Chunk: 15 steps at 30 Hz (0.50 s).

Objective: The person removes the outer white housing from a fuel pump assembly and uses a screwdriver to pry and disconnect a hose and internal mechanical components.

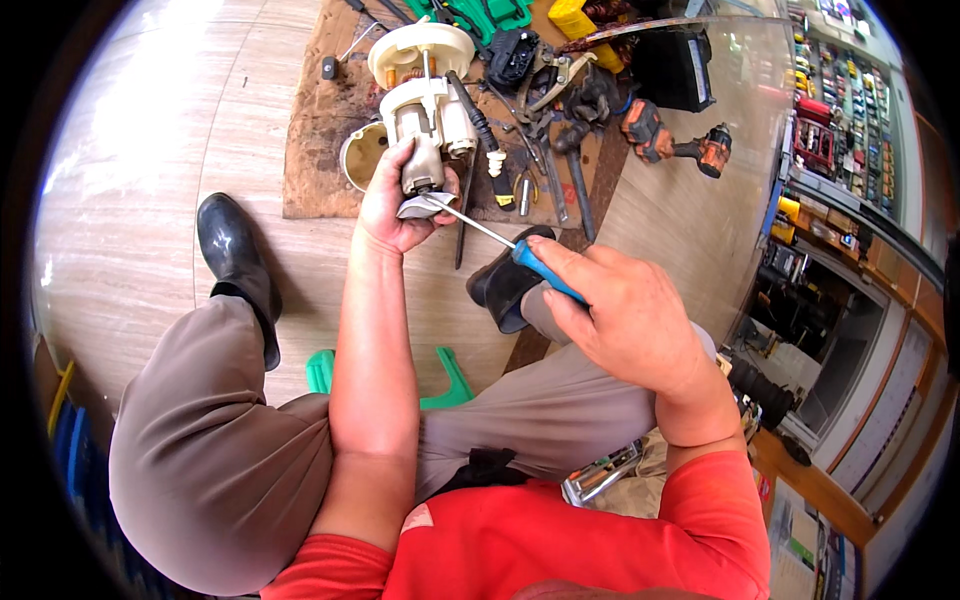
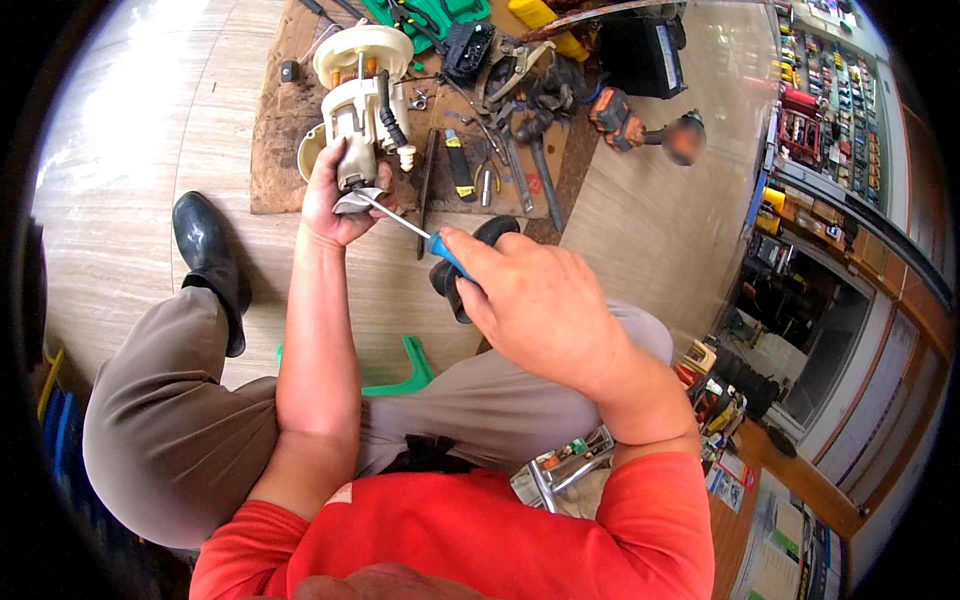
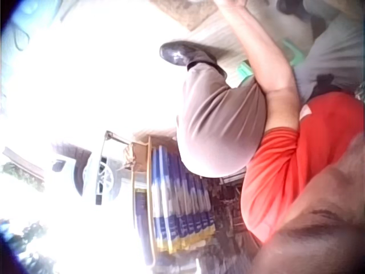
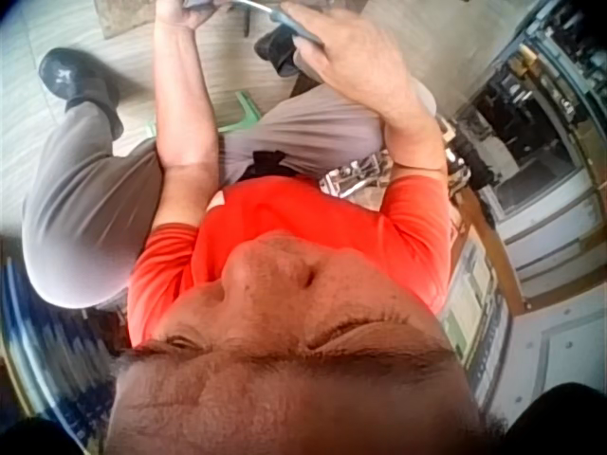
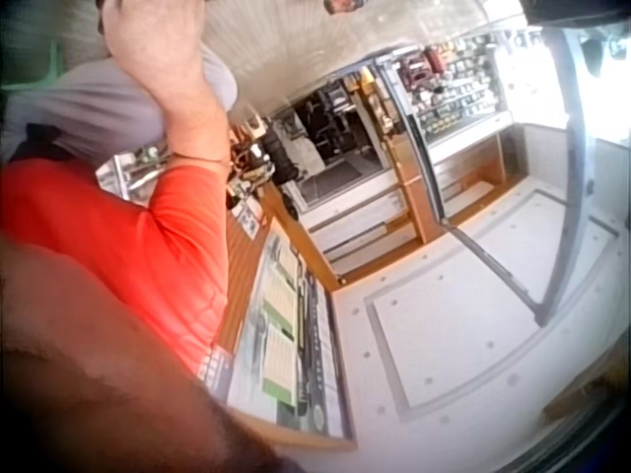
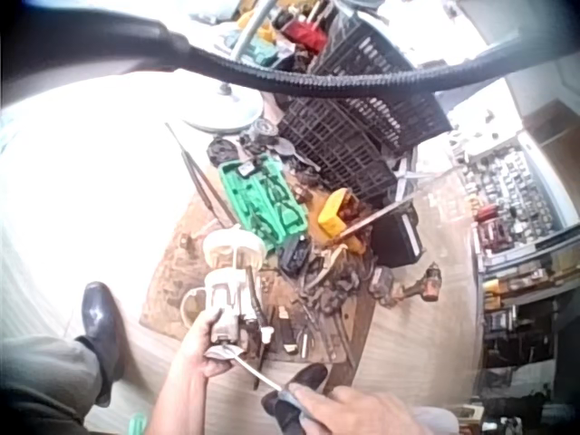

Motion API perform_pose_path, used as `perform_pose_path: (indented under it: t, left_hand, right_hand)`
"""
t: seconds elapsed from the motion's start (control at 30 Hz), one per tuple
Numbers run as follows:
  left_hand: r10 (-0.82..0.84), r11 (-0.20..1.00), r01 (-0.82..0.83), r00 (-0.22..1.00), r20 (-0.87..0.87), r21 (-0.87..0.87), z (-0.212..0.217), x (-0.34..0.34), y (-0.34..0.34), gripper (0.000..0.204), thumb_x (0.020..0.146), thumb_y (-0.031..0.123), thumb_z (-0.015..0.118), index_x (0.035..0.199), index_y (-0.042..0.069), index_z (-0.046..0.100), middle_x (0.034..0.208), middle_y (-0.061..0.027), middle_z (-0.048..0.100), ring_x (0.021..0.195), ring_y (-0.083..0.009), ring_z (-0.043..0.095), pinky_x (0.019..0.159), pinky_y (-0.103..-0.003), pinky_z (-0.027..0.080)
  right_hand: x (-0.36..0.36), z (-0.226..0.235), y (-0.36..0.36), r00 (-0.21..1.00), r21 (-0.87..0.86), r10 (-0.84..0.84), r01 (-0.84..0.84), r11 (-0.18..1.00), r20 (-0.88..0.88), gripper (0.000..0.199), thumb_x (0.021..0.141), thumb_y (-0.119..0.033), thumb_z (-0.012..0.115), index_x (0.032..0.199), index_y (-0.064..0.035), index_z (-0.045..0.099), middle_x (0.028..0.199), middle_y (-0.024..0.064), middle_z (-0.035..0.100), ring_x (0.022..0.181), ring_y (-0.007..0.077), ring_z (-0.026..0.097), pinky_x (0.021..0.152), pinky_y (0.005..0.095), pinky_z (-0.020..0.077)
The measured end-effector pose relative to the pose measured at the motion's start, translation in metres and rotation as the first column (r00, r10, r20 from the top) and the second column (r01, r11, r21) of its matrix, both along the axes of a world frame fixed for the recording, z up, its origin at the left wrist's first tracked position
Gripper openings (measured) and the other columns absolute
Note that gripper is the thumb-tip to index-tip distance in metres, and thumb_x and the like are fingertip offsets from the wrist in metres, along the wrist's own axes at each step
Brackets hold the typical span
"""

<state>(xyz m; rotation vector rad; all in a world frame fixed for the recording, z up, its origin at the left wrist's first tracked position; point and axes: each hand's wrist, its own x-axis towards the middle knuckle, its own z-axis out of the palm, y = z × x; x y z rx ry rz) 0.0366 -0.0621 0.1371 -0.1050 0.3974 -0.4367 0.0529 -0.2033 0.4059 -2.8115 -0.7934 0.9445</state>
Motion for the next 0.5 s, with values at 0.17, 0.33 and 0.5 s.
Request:
perform_pose_path:
  t: [0.17, 0.33, 0.5]
  left_hand:
    - [0.0, 1.0, -0.001, 1.0, 0.019, 0.024, -0.001, -0.0002, -0.0013, 0.039, 0.092, 0.047, 0.053, 0.104, 0.01, 0.056, 0.076, -0.0162, 0.063, 0.06, -0.0274, 0.059, 0.045, -0.036, 0.042]
    - [-0.031, 0.993, 0.029, 0.999, 0.018, 0.111, -0.0008, -0.0005, -0.003, 0.036, 0.092, 0.043, 0.054, 0.105, 0.009, 0.055, 0.076, -0.0173, 0.063, 0.059, -0.0269, 0.06, 0.044, -0.036, 0.043]
    - [-0.05, 0.983, 0.045, 0.999, 0.021, 0.181, 0.0022, -0.0001, -0.0035, 0.036, 0.092, 0.041, 0.054, 0.106, 0.008, 0.055, 0.076, -0.0183, 0.063, 0.057, -0.0262, 0.06, 0.043, -0.034, 0.044]
  right_hand:
    - [0.0, 0.0003, -0.0002, 1.0, -0.009, 0.009, -0.009, 1.0, 0.015, 0.04, 0.083, -0.017, 0.066, 0.122, -0.0109, 0.061, 0.077, 0.0145, 0.06, 0.065, 0.0353, 0.062, 0.06, 0.0464, 0.05]
    - [0.002, 0.004, 0.0011, 1.0, -0.053, 0.029, -0.028, 0.998, 0.007, 0.04, 0.083, -0.017, 0.066, 0.122, -0.0104, 0.061, 0.075, 0.0143, 0.06, 0.065, 0.0348, 0.062, 0.059, 0.046, 0.0502]
    - [0.0046, 0.0056, 0.0009, 0.998, -0.07, 0.055, -0.054, 0.996, 0.008, 0.039, 0.083, -0.017, 0.065, 0.121, -0.0099, 0.062, 0.075, 0.0145, 0.061, 0.064, 0.0343, 0.062, 0.058, 0.0455, 0.0503]
